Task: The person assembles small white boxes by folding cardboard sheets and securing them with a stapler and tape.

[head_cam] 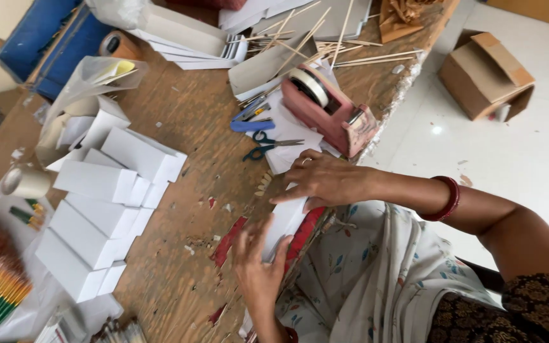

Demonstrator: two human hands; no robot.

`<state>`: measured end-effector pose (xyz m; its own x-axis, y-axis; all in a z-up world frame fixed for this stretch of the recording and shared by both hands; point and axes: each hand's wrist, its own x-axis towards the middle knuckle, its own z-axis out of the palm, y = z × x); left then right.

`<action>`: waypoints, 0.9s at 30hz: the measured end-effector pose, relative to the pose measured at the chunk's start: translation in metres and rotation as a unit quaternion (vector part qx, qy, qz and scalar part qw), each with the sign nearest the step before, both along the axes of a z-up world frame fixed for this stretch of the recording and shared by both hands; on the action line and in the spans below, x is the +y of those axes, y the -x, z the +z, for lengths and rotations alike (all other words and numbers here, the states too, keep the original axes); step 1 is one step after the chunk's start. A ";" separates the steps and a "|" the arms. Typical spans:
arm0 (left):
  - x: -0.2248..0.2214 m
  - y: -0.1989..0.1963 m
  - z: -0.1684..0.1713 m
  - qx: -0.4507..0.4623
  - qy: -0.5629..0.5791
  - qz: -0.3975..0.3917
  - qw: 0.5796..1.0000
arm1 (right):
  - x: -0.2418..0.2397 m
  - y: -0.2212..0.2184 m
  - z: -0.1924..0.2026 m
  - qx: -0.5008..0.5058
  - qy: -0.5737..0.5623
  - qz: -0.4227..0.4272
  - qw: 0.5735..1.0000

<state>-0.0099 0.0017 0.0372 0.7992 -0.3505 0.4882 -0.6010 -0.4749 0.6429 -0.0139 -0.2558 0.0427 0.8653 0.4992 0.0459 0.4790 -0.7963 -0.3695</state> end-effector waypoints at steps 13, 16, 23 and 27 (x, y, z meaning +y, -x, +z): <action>-0.011 -0.010 -0.033 -0.141 -0.133 -0.043 0.980 | -0.106 0.022 -0.065 -0.188 -0.318 -0.409 0.835; -0.012 -0.009 -0.036 -0.140 -0.141 -0.035 0.979 | -0.111 0.018 -0.058 -0.132 -0.342 -0.397 0.841; -0.009 -0.007 -0.037 -0.107 -0.122 -0.046 0.986 | -0.103 0.040 -0.077 -0.151 -0.531 -0.324 0.768; -0.007 -0.010 -0.036 -0.095 -0.111 -0.070 0.987 | -0.112 0.036 -0.109 -0.139 -0.596 -0.299 0.732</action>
